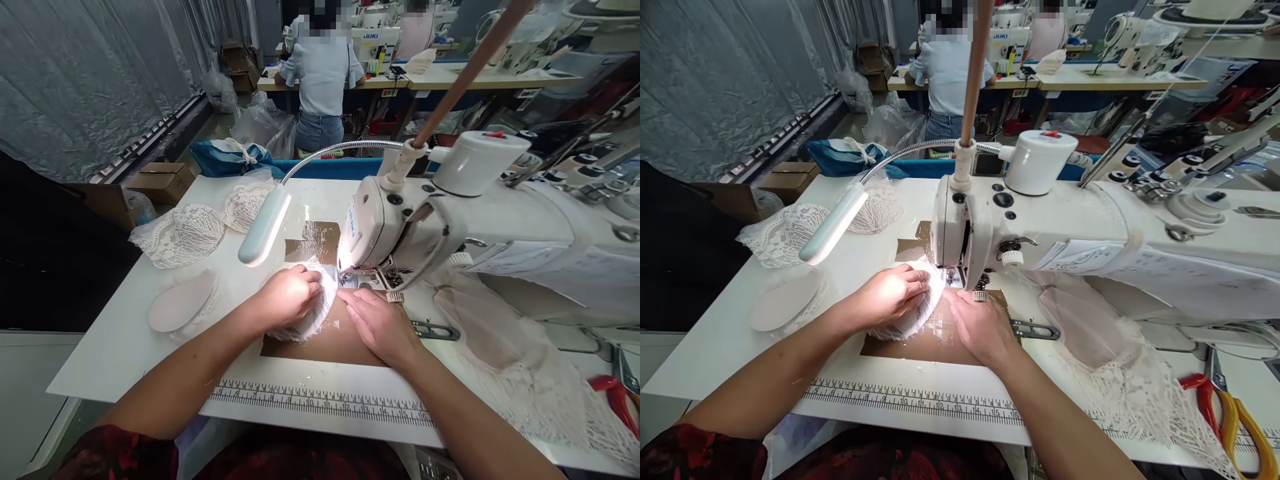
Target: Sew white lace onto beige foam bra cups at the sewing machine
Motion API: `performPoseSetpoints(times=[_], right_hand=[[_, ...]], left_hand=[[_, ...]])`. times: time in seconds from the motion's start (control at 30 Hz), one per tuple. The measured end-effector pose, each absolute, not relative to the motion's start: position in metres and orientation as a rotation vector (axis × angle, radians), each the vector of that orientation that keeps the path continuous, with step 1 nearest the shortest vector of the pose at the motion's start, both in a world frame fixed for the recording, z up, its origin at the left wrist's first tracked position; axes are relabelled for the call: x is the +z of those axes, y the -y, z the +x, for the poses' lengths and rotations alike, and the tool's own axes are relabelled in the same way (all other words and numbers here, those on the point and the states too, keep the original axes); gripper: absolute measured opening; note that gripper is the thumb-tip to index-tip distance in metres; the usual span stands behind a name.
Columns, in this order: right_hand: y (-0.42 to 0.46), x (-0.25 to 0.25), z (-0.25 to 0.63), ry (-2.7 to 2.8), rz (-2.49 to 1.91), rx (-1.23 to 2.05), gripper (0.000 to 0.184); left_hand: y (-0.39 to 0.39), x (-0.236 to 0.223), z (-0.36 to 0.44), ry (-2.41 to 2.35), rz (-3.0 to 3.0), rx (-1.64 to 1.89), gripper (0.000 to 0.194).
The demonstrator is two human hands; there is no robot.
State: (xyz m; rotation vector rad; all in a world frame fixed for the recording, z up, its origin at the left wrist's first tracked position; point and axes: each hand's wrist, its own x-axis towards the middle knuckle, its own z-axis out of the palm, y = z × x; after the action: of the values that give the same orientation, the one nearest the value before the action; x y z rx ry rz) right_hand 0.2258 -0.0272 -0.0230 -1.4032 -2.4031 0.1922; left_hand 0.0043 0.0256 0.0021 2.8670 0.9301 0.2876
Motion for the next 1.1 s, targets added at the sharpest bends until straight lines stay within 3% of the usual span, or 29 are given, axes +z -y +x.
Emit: performPoseSetpoints(times=[0.43, 0.83, 1.1], right_hand=[[0.027, -0.024, 0.226, 2.49, -1.377, 0.175, 0.038], [0.027, -0.021, 0.224, 2.511, -1.44, 0.153, 0.036], [0.032, -0.021, 0.227, 2.561, -1.25, 0.219, 0.031]], left_hand=[[-0.021, -0.016, 0.023, -0.902, 2.796, 0.514, 0.03], [-0.018, -0.019, 0.029, -1.013, 2.843, 0.429, 0.035], [-0.018, -0.006, 0.019, -0.826, 2.788, 0.427, 0.029]])
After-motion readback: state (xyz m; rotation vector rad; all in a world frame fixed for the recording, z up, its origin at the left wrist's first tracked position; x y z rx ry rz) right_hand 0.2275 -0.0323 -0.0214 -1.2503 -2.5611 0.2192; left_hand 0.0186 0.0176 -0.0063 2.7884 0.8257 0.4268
